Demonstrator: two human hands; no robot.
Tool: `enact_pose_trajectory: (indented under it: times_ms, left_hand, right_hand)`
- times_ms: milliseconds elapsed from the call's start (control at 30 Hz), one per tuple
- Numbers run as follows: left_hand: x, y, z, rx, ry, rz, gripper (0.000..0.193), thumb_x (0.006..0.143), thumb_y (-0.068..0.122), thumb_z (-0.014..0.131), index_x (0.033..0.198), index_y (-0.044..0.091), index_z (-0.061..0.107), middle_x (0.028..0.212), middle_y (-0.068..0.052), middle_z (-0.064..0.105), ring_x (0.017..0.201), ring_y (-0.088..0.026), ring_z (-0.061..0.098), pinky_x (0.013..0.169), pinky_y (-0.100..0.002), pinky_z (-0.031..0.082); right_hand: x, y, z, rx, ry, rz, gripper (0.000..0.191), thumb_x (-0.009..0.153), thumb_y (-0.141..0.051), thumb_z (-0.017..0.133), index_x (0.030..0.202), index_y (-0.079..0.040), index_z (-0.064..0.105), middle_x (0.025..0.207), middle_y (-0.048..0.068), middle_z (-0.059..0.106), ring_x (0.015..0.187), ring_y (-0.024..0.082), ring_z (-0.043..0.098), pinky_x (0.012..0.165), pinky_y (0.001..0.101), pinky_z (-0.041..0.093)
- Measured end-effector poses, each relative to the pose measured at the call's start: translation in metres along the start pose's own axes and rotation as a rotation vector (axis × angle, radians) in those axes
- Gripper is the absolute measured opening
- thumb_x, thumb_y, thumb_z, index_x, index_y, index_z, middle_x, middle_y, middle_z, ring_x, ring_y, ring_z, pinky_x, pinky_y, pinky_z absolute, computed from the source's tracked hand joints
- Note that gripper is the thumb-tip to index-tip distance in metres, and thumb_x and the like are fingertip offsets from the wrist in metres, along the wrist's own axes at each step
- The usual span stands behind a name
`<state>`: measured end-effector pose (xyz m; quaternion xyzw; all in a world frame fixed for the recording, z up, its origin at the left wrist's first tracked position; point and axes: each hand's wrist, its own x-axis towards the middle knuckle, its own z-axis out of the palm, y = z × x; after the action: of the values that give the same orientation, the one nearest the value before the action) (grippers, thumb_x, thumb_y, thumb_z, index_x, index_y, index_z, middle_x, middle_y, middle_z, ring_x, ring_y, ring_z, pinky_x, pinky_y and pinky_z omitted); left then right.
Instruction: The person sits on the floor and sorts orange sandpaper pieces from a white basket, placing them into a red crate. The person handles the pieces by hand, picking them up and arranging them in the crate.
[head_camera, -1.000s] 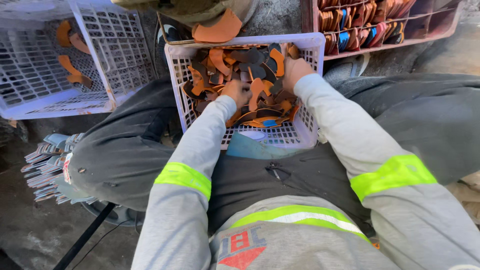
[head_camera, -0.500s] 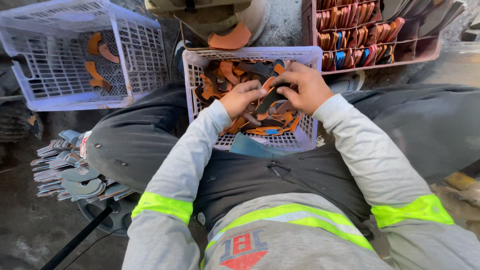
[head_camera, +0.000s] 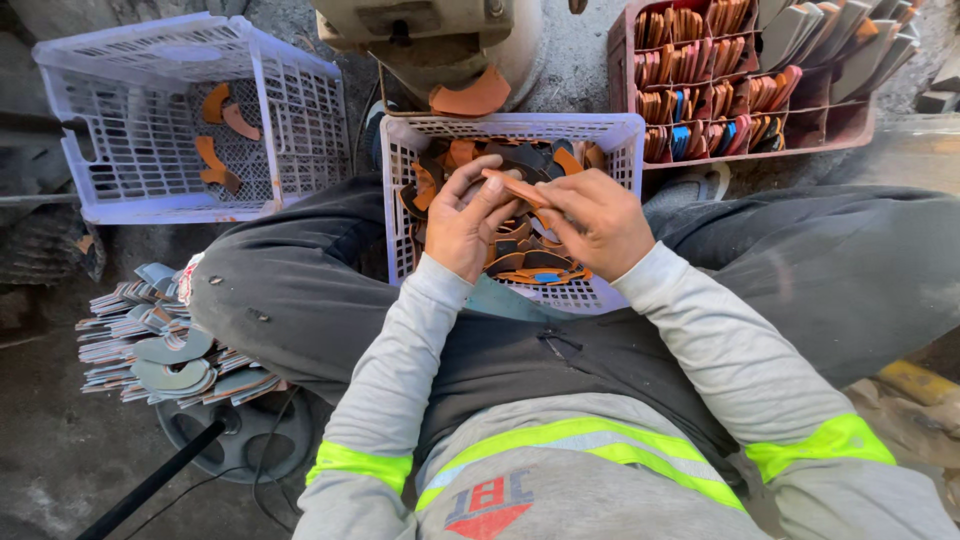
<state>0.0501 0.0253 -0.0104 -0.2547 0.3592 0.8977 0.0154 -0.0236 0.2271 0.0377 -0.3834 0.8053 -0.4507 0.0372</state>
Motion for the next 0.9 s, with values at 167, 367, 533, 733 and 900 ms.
enact_pose_trajectory:
  times_ms: [167, 367, 533, 733, 900]
  left_hand:
    - [0.011, 0.010, -0.004, -0.019, -0.011, 0.014, 0.040, 0.099, 0.012, 0.070, 0.133, -0.004, 0.058, 0.119, -0.020, 0.069, 0.107, -0.027, 0.071, 0.093, -0.040, 0.062]
    - [0.020, 0.006, -0.003, 0.125, 0.016, 0.029, 0.040, 0.094, 0.013, 0.076, 0.128, -0.005, 0.065, 0.114, -0.015, 0.071, 0.100, -0.026, 0.073, 0.088, -0.040, 0.065]
    - [0.026, 0.006, -0.005, 0.181, 0.019, 0.084, 0.042, 0.093, 0.014, 0.078, 0.130, -0.002, 0.066, 0.113, -0.012, 0.071, 0.101, -0.021, 0.072, 0.091, -0.039, 0.064]
    - [0.028, 0.010, -0.008, 0.239, 0.074, 0.035, 0.036, 0.094, 0.015, 0.078, 0.124, -0.003, 0.072, 0.109, -0.013, 0.074, 0.100, -0.021, 0.073, 0.091, -0.037, 0.065]
    - [0.028, 0.012, -0.004, 0.225, -0.003, 0.027, 0.041, 0.094, 0.017, 0.078, 0.128, -0.002, 0.069, 0.113, -0.012, 0.073, 0.104, -0.020, 0.073, 0.094, -0.036, 0.063]
  right_hand:
    - [0.008, -0.005, 0.006, 0.210, -0.098, 0.052, 0.031, 0.092, -0.015, 0.079, 0.118, -0.002, 0.068, 0.131, 0.017, 0.067, 0.115, 0.031, 0.069, 0.094, 0.0381, 0.056]
    - [0.008, 0.005, 0.015, 0.425, -0.294, 0.428, 0.038, 0.088, -0.024, 0.083, 0.110, -0.002, 0.061, 0.108, 0.008, 0.072, 0.101, 0.013, 0.068, 0.085, 0.0300, 0.057]
    - [0.009, 0.019, 0.023, 0.572, -0.338, 0.468, 0.035, 0.091, -0.022, 0.081, 0.112, -0.002, 0.061, 0.107, 0.006, 0.067, 0.102, 0.012, 0.062, 0.085, 0.0278, 0.056]
    - [0.013, 0.020, 0.022, 0.500, -0.406, 0.494, 0.034, 0.089, -0.022, 0.080, 0.107, -0.004, 0.057, 0.108, 0.004, 0.066, 0.100, 0.011, 0.061, 0.076, 0.0282, 0.058]
    - [0.014, 0.021, 0.023, 0.478, -0.411, 0.500, 0.032, 0.089, -0.018, 0.079, 0.107, -0.003, 0.057, 0.106, 0.004, 0.065, 0.096, 0.011, 0.060, 0.074, 0.0292, 0.058]
